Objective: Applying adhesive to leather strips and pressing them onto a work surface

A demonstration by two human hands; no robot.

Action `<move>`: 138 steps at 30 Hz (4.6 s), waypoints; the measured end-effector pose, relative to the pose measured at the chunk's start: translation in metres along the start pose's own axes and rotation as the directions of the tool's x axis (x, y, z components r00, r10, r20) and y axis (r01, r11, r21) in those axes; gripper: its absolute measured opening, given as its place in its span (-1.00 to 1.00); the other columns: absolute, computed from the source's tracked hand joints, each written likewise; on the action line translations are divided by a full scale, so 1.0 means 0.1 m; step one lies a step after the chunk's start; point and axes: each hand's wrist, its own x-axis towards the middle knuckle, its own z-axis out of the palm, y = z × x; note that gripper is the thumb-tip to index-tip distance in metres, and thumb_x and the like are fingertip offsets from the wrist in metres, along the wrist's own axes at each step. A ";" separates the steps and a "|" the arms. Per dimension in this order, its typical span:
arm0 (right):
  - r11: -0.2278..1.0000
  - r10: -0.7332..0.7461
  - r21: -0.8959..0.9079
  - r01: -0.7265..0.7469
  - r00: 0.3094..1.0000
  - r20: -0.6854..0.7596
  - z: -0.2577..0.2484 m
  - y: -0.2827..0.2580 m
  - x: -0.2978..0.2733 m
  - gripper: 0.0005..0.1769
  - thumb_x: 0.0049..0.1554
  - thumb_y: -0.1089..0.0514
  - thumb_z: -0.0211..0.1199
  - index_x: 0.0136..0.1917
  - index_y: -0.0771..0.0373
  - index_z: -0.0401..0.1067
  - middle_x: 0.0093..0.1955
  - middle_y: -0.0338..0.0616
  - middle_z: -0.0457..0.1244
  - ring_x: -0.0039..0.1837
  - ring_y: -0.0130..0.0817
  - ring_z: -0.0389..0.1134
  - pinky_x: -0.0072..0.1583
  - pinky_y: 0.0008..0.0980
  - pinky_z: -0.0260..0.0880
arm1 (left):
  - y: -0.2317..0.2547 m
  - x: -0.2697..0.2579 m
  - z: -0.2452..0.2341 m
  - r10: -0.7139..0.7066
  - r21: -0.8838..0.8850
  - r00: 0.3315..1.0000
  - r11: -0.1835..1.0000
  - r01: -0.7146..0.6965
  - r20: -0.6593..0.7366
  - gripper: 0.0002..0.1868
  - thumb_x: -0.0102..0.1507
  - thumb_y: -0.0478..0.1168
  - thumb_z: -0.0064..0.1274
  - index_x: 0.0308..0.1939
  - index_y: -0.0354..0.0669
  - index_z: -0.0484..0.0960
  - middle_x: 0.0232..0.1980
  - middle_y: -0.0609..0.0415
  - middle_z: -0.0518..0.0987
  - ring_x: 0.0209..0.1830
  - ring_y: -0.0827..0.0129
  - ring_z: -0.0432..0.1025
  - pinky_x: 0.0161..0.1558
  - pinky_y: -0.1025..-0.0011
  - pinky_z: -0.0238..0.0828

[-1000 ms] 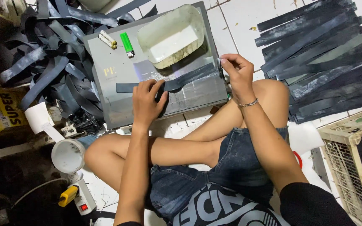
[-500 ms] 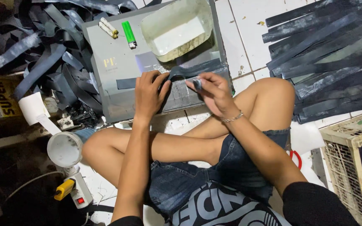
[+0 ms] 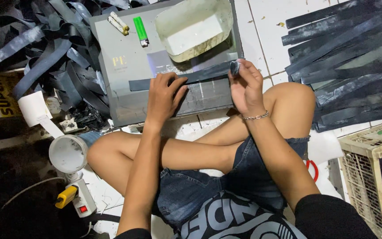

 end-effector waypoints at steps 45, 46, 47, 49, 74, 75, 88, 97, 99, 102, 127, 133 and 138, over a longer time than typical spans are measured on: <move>1.000 -0.017 0.008 0.023 0.887 -0.461 -0.73 -0.30 0.47 -0.81 0.12 0.25 0.39 0.03 0.30 0.58 -0.06 -0.04 0.24 -0.03 -0.22 0.36 0.18 -0.22 0.51 | 0.17 0.02 0.02 0.089 0.044 0.992 0.995 -0.093 0.089 -0.68 0.37 -0.06 0.10 0.17 0.01 0.65 0.07 0.02 0.53 0.03 0.14 0.42 -0.02 0.23 0.22; 1.000 -0.018 0.010 0.025 0.886 -0.463 -0.72 -0.32 0.46 -0.81 0.12 0.25 0.39 0.03 0.30 0.58 -0.06 -0.04 0.24 -0.03 -0.22 0.36 0.18 -0.22 0.51 | 0.14 0.02 0.01 0.092 0.044 0.992 0.994 -0.096 0.090 -0.68 0.37 -0.06 0.10 0.17 0.01 0.65 0.07 0.02 0.53 0.03 0.14 0.42 -0.02 0.23 0.22; 0.999 -0.036 -0.013 0.034 0.886 -0.462 -0.70 -0.34 0.46 -0.79 0.12 0.25 0.39 0.05 0.31 0.58 -0.08 -0.02 0.26 -0.05 -0.23 0.37 0.19 -0.24 0.53 | 0.12 0.00 0.01 0.074 0.052 0.994 0.996 -0.078 0.075 -0.69 0.35 -0.07 0.13 0.16 0.02 0.66 0.06 0.03 0.54 0.05 0.14 0.43 -0.01 0.22 0.20; 0.999 -0.053 -0.034 0.041 0.886 -0.462 -0.67 -0.36 0.45 -0.77 0.12 0.26 0.39 0.07 0.32 0.59 -0.09 0.00 0.28 -0.06 -0.23 0.39 0.20 -0.27 0.55 | 0.09 0.00 -0.03 0.057 0.062 0.997 0.996 -0.061 0.061 -0.69 0.33 -0.08 0.15 0.14 0.02 0.67 0.06 0.03 0.55 0.06 0.13 0.44 0.00 0.20 0.19; 0.622 -0.561 -0.667 0.410 0.827 -0.014 0.19 -0.57 0.38 -0.82 0.27 0.29 0.31 0.14 0.38 0.54 -0.05 -0.06 0.31 -0.18 -0.46 0.32 -0.10 -0.56 0.43 | -0.07 -0.02 -0.31 -0.111 0.039 0.985 0.994 0.106 0.135 -0.82 0.33 -0.10 0.15 -0.01 0.08 0.73 -0.08 0.15 0.59 0.00 0.26 0.46 0.04 0.25 0.21; 0.465 -0.566 -0.719 0.516 0.798 0.207 0.34 -0.59 0.40 -0.86 0.29 0.35 0.33 0.12 0.44 0.55 -0.01 0.05 0.32 -0.19 -0.36 0.33 -0.10 -0.41 0.42 | -0.10 -0.01 -0.33 -0.124 0.029 0.980 0.992 0.121 0.155 -0.83 0.33 -0.08 0.15 -0.03 0.09 0.74 -0.09 0.17 0.61 -0.01 0.27 0.47 0.04 0.26 0.23; -0.331 0.285 -0.710 0.621 0.783 0.553 1.47 0.04 1.40 -0.89 0.02 0.39 0.32 -0.16 0.43 0.62 -0.16 0.11 0.39 -0.28 -0.02 0.37 -0.15 -0.17 0.43 | -0.14 0.09 -0.43 -0.213 -0.151 0.967 0.961 0.234 0.139 -0.81 0.21 -0.21 0.17 -0.11 -0.13 0.72 -0.05 0.12 0.54 -0.04 0.21 0.37 0.11 0.24 0.21; -0.595 0.349 -0.613 0.521 0.854 0.386 1.45 0.10 1.50 -0.84 -0.02 0.34 0.34 -0.18 0.20 0.69 -0.33 0.05 0.42 -0.41 -0.10 0.37 -0.24 -0.19 0.41 | -0.16 0.01 -0.43 -0.221 -0.148 0.968 0.960 0.237 0.116 -0.76 0.23 -0.18 0.18 -0.08 -0.17 0.75 0.00 0.09 0.56 0.02 0.24 0.37 0.09 0.27 0.22; -0.488 0.429 -0.726 0.484 0.858 0.283 1.55 0.05 1.45 -0.85 -0.03 0.31 0.40 -0.15 0.20 0.69 -0.34 0.01 0.42 -0.42 -0.23 0.30 -0.22 -0.29 0.39 | -0.16 -0.01 -0.43 -0.231 -0.169 0.966 0.954 0.248 0.113 -0.77 0.24 -0.17 0.17 -0.08 -0.16 0.75 -0.01 0.11 0.56 0.01 0.26 0.38 0.11 0.28 0.21; -0.349 0.440 -0.810 0.470 0.846 0.301 1.56 0.02 1.43 -0.83 0.02 0.26 0.39 -0.08 0.28 0.67 -0.28 0.01 0.44 -0.40 -0.28 0.30 -0.26 -0.36 0.33 | -0.15 -0.03 -0.47 -0.260 -0.228 0.961 0.934 0.276 0.097 -0.79 0.23 -0.19 0.18 -0.10 -0.17 0.76 -0.02 0.12 0.60 -0.01 0.27 0.41 0.09 0.30 0.24; -0.360 0.234 -0.742 0.565 0.825 0.515 0.92 0.49 -0.03 -0.90 0.25 0.08 0.26 0.04 0.06 0.49 -0.06 -0.21 0.29 0.01 -0.13 0.42 0.00 -0.19 0.41 | -0.35 -0.22 -0.22 -0.398 0.073 0.910 0.917 0.392 0.114 -0.92 0.25 -0.09 0.20 -0.18 0.19 0.65 -0.27 0.23 0.47 -0.13 0.26 0.41 -0.01 0.23 0.21; -0.351 0.133 -0.661 0.663 0.735 0.665 0.83 0.43 -0.14 -0.91 0.19 0.28 0.30 0.00 0.24 0.47 -0.06 -0.08 0.26 0.07 -0.02 0.42 0.09 -0.19 0.44 | -0.34 -0.22 -0.24 -0.397 0.064 0.907 0.918 0.392 0.143 -0.91 0.26 -0.08 0.19 -0.17 0.20 0.63 -0.26 0.23 0.46 -0.11 0.25 0.40 -0.01 0.23 0.20; -0.480 -0.071 -0.701 0.527 0.773 0.630 0.37 0.17 -0.06 -0.92 0.18 0.44 0.28 -0.04 0.38 0.45 -0.14 0.04 0.21 -0.01 0.12 0.36 0.05 -0.09 0.38 | -0.31 -0.22 -0.27 -0.399 0.070 0.909 0.917 0.393 0.121 -0.88 0.26 -0.10 0.21 -0.15 0.18 0.63 -0.26 0.24 0.46 -0.11 0.27 0.39 -0.01 0.24 0.20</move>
